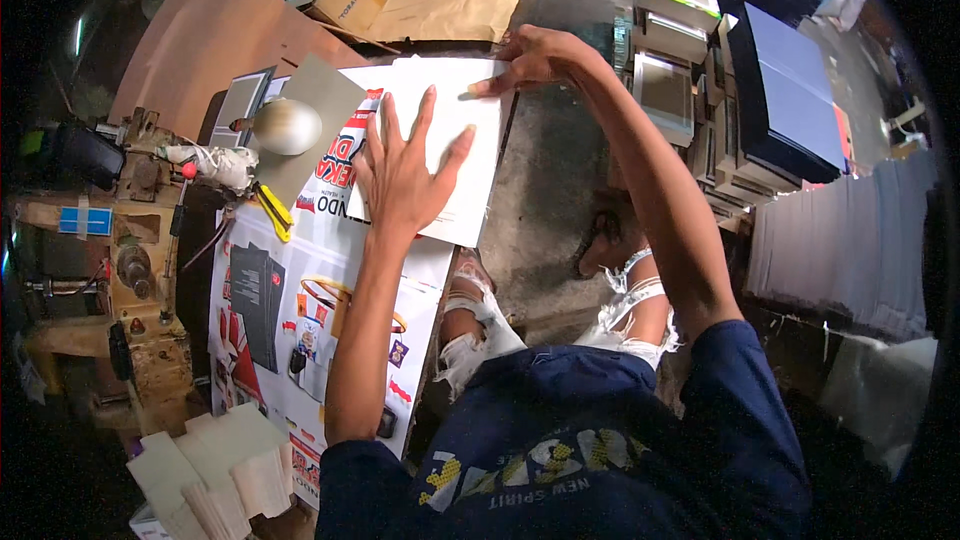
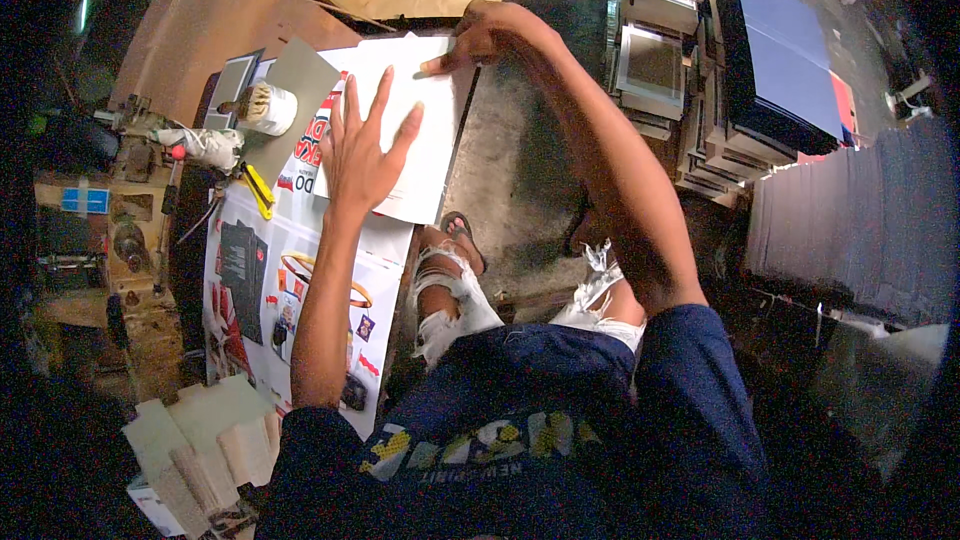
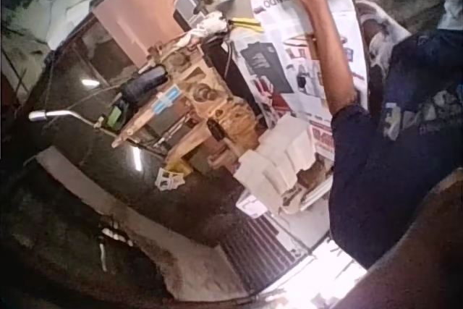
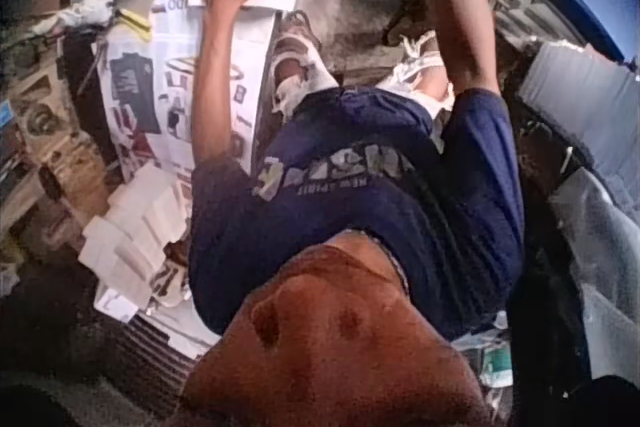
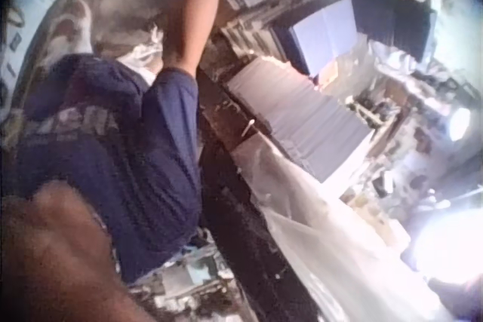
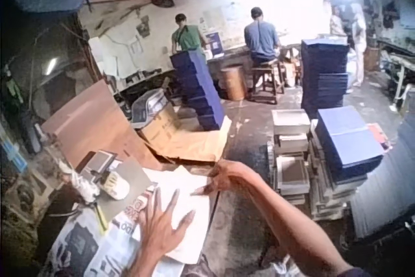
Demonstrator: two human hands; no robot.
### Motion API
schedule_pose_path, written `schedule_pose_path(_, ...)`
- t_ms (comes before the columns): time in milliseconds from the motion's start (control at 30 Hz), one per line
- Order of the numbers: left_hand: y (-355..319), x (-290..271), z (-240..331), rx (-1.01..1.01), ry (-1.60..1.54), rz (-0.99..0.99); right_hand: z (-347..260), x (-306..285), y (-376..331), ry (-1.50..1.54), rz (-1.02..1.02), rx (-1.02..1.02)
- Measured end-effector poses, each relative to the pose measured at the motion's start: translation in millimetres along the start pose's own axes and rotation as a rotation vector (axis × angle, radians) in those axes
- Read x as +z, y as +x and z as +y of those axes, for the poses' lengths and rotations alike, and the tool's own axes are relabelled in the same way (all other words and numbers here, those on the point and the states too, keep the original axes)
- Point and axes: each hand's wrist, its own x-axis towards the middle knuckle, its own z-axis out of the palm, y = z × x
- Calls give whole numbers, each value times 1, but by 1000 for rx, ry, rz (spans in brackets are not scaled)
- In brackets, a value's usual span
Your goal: The person applies adhesive to the side of a large stack of paper sheets with a brush and then places a cover sheet on top of the stack.
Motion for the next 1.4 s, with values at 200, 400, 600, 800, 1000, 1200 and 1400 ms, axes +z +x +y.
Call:
schedule_pose_path(200,-2,-2,-5,-31,65,-36,-25,-11,-18,-6,-74,60)
schedule_pose_path(400,-3,8,-12,-9,24,-32,-47,94,-56,478,534,11)
schedule_pose_path(600,-2,16,-20,17,-25,10,-112,150,-141,854,487,4)
schedule_pose_path(800,-3,18,-9,-8,-84,88,-157,164,-213,920,389,12)
schedule_pose_path(1000,-4,17,-11,16,-217,137,-84,124,-172,820,664,255)
schedule_pose_path(1200,0,17,-12,-18,-220,103,-99,82,-150,599,386,131)
schedule_pose_path(1400,15,-19,-58,-86,-586,247,-116,86,-145,585,600,295)
